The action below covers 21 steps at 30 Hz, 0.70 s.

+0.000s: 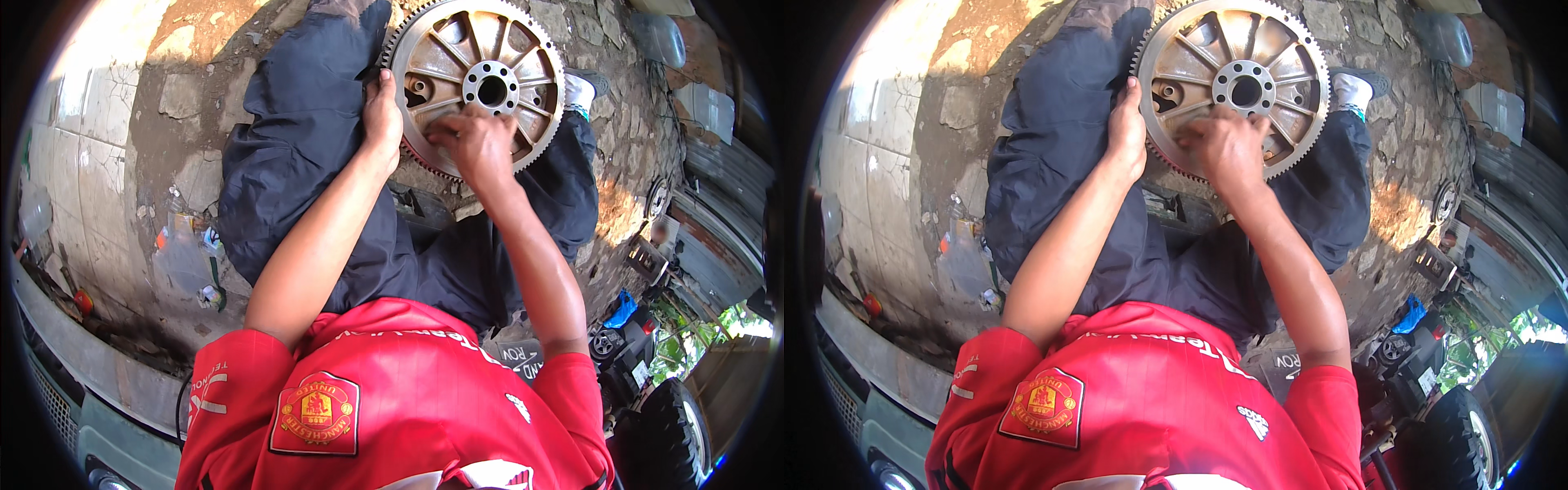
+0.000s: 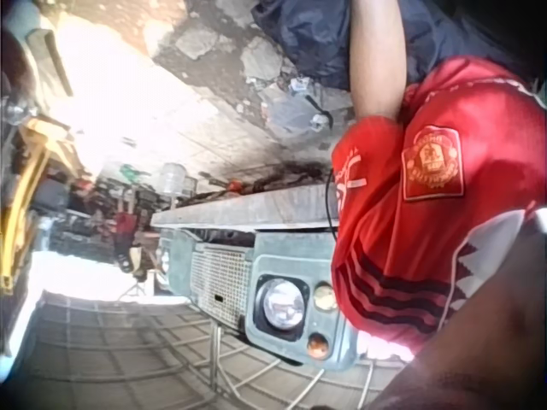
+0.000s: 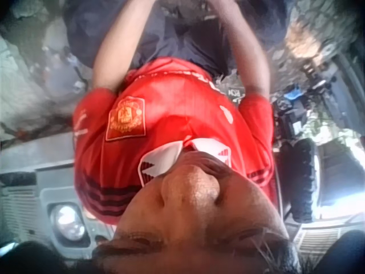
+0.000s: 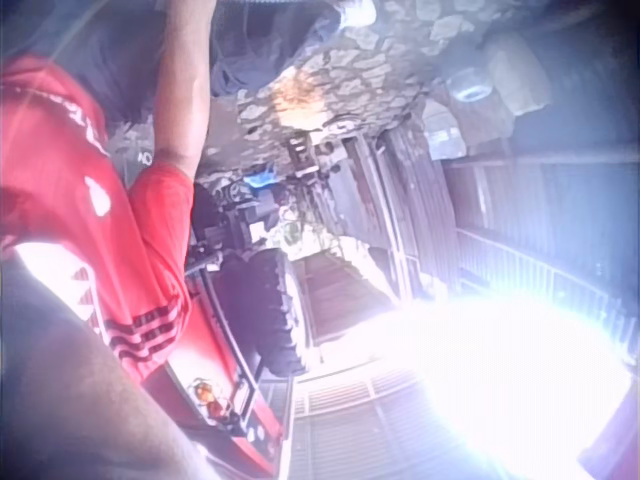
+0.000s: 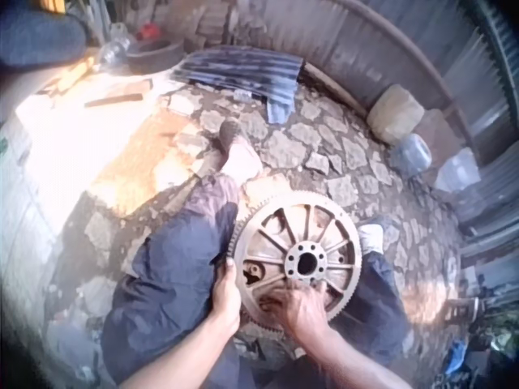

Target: The person sits on the ground and scrubs the surface of a large metal flywheel with a small abrasive block. They rotate the flywheel to access different areas and continue scrubbing the same spots repeatedly.

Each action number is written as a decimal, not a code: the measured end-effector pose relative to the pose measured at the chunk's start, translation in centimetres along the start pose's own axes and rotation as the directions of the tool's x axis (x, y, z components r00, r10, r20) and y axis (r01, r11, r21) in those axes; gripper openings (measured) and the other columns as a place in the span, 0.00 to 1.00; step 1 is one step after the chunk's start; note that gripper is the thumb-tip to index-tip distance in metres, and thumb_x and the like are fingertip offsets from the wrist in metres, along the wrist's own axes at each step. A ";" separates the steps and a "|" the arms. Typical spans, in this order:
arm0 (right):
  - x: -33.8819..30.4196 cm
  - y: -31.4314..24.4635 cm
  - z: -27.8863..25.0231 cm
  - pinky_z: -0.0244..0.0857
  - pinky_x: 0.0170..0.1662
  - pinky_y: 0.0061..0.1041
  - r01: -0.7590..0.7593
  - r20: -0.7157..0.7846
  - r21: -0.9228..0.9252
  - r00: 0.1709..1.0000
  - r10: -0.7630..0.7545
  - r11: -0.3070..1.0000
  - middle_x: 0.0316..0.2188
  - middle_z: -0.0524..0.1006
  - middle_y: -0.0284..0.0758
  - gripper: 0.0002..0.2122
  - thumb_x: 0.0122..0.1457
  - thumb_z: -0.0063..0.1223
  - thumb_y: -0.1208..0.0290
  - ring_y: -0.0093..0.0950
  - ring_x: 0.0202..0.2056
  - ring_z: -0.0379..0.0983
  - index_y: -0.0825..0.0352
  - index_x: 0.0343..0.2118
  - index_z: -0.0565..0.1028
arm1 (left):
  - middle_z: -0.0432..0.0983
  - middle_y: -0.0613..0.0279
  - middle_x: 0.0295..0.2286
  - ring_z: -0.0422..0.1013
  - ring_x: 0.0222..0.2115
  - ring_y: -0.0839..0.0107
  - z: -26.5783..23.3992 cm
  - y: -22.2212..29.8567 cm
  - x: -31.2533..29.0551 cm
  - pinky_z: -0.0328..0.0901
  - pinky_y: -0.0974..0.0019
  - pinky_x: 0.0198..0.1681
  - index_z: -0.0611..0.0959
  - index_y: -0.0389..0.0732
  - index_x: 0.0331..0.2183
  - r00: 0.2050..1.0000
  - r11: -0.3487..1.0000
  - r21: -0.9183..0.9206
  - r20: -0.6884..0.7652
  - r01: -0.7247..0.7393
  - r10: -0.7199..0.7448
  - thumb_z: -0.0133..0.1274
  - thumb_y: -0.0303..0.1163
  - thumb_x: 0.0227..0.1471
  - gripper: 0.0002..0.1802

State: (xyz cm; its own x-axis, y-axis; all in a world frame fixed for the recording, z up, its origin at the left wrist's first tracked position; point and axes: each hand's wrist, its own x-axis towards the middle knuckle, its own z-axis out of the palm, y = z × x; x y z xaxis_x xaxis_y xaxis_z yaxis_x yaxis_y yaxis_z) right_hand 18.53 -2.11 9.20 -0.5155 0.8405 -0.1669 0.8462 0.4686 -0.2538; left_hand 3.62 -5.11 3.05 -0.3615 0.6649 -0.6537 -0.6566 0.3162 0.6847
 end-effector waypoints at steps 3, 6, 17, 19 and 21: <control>-0.2 -0.2 -0.3 0.53 0.49 0.45 0.005 -0.066 -0.037 0.998 -0.008 0.999 0.27 0.77 0.30 0.08 0.52 0.70 0.58 0.31 0.35 0.77 0.48 0.35 0.90 | 0.65 0.54 0.66 0.63 0.65 0.64 -0.3 0.5 -0.2 0.59 0.57 0.68 0.65 0.36 0.69 0.998 0.998 -0.022 0.000 0.061 -0.061 0.42 0.53 0.74 0.36; 0.0 -0.3 0.7 0.53 0.49 0.45 -0.117 -0.190 0.041 0.974 0.123 0.992 0.27 0.77 0.31 0.09 0.52 0.71 0.56 0.31 0.34 0.76 0.49 0.35 0.90 | 0.70 0.57 0.60 0.68 0.58 0.67 -0.2 -0.5 0.4 0.62 0.59 0.64 0.66 0.37 0.68 1.000 0.999 -0.052 -0.013 -0.005 0.004 0.43 0.53 0.74 0.35; -1.7 -2.2 4.0 0.54 0.47 0.45 -0.203 -0.380 0.115 0.895 0.232 0.972 0.25 0.74 0.31 0.10 0.52 0.73 0.55 0.32 0.31 0.73 0.52 0.35 0.89 | 0.72 0.58 0.57 0.68 0.56 0.68 -0.8 -1.1 1.2 0.60 0.59 0.64 0.69 0.35 0.66 0.998 0.999 -0.034 -0.052 0.040 -0.042 0.45 0.54 0.73 0.35; -0.8 -1.5 3.2 0.53 0.47 0.45 -0.256 -0.436 0.160 0.848 0.301 0.953 0.24 0.74 0.30 0.10 0.53 0.73 0.56 0.33 0.31 0.73 0.53 0.34 0.89 | 0.72 0.56 0.59 0.68 0.58 0.67 -1.2 -1.6 1.4 0.60 0.59 0.65 0.68 0.35 0.66 0.999 0.999 -0.049 -0.034 0.005 -0.006 0.45 0.54 0.73 0.35; -1.4 -3.0 3.9 0.54 0.47 0.45 -0.301 -0.380 0.203 0.852 0.359 0.932 0.25 0.76 0.30 0.11 0.53 0.73 0.54 0.33 0.32 0.74 0.53 0.35 0.89 | 0.71 0.56 0.59 0.68 0.59 0.66 -0.8 -1.7 1.6 0.61 0.58 0.65 0.68 0.36 0.66 1.000 0.999 -0.052 -0.007 -0.011 0.011 0.45 0.54 0.73 0.35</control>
State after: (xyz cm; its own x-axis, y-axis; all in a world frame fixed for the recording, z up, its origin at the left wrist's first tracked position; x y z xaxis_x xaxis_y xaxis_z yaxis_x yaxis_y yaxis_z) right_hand 16.22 -5.73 6.45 -0.0846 0.9880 0.1291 0.9163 0.1280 -0.3794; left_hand 3.62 -5.17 0.53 -0.3732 0.6633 -0.6487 -0.6860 0.2735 0.6742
